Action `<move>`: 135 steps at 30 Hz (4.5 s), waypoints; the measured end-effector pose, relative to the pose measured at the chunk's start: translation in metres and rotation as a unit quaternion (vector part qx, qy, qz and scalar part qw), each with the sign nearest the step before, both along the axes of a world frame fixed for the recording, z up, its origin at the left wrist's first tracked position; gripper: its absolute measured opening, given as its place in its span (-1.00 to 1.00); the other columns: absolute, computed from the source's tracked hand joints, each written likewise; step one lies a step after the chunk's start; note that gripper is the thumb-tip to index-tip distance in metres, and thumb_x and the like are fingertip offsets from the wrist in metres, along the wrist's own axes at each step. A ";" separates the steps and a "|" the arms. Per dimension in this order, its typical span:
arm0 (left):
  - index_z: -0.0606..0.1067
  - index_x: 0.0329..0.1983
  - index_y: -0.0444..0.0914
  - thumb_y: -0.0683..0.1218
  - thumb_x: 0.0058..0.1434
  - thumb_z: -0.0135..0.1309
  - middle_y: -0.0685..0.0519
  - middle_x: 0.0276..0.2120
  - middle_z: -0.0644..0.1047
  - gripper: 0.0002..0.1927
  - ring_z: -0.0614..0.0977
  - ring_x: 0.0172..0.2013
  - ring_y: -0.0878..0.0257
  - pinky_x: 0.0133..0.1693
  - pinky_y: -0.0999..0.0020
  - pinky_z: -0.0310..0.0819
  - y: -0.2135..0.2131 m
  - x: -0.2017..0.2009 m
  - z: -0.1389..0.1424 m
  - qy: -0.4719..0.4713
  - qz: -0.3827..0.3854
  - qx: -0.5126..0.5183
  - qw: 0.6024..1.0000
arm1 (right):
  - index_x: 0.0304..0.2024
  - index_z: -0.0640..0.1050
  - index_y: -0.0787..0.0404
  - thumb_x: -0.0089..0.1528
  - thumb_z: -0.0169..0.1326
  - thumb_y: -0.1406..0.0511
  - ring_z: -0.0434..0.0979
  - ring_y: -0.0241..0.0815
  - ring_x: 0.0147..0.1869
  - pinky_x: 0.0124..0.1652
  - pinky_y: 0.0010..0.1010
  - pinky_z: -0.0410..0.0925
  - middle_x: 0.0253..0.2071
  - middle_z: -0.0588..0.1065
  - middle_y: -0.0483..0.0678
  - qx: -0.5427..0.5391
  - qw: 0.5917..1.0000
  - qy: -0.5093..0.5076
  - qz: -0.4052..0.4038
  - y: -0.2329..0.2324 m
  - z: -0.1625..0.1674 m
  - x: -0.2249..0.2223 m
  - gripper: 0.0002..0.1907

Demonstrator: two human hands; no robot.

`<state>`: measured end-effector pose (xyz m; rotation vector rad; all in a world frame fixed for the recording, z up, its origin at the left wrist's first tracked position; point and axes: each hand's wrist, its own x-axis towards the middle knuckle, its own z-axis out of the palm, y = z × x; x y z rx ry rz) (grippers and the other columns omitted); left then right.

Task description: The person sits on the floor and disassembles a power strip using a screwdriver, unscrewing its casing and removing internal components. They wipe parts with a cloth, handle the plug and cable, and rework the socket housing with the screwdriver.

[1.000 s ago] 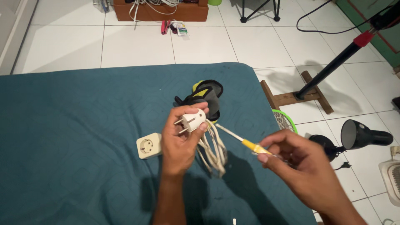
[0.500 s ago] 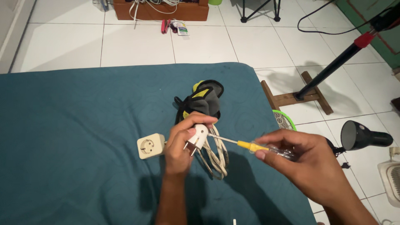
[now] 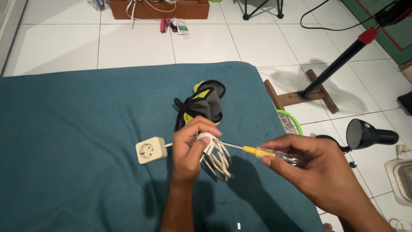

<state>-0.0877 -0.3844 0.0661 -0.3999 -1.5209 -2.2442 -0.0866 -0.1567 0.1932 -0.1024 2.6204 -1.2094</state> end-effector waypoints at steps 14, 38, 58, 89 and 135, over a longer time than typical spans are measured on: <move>0.55 -0.34 -0.40 -0.14 0.39 -0.36 -0.07 -0.38 0.55 -0.56 0.55 -0.32 0.23 -0.15 0.34 0.43 0.015 0.001 0.003 -0.031 0.056 -0.103 0.993 | -0.14 0.74 0.00 0.13 0.29 0.18 0.70 -0.15 -0.40 -0.33 -0.37 0.48 -0.28 0.70 -0.17 0.274 0.941 0.100 0.170 -0.024 0.035 -0.020 -0.75; 0.50 -0.07 -0.35 0.07 0.49 -0.41 0.03 -0.37 0.50 -0.49 0.49 -0.35 0.32 -0.27 0.44 0.37 0.026 -0.018 -0.025 -0.052 0.034 0.168 0.984 | -0.27 0.70 0.19 0.27 0.12 0.05 0.47 -0.25 -0.55 -0.50 -0.34 0.32 -0.63 0.52 -0.09 0.126 0.941 0.181 0.256 -0.062 0.064 -0.082 -0.64; 0.47 -0.02 -0.37 0.18 0.53 -0.42 0.02 -0.36 0.46 -0.41 0.50 -0.34 0.29 -0.25 0.42 0.39 0.017 -0.024 -0.034 -0.071 0.036 0.189 0.979 | 0.20 0.35 0.17 0.24 0.17 0.15 0.60 -0.22 -0.37 -0.39 -0.30 0.44 -0.37 0.58 -0.06 0.139 0.907 0.163 0.362 -0.063 0.073 -0.086 -0.46; 0.47 0.01 -0.36 0.27 0.53 -0.44 0.03 -0.35 0.49 -0.33 0.51 -0.30 0.28 -0.18 0.43 0.40 0.016 -0.027 -0.041 -0.091 0.030 0.205 0.974 | 0.21 0.36 0.17 0.25 0.18 0.04 0.65 -0.08 -0.16 -0.27 -0.29 0.47 -0.10 0.57 0.12 0.252 0.853 0.204 0.409 -0.079 0.078 -0.094 -0.40; 0.48 -0.03 -0.39 0.27 0.52 -0.47 -0.01 -0.31 0.49 -0.30 0.52 -0.27 0.26 -0.15 0.40 0.42 0.020 -0.028 -0.039 -0.097 -0.005 0.152 0.984 | 0.13 0.39 0.19 0.20 0.14 0.32 0.64 -0.20 -0.15 -0.26 -0.42 0.47 -0.14 0.53 -0.04 0.103 0.909 0.177 0.364 -0.058 0.072 -0.103 -0.55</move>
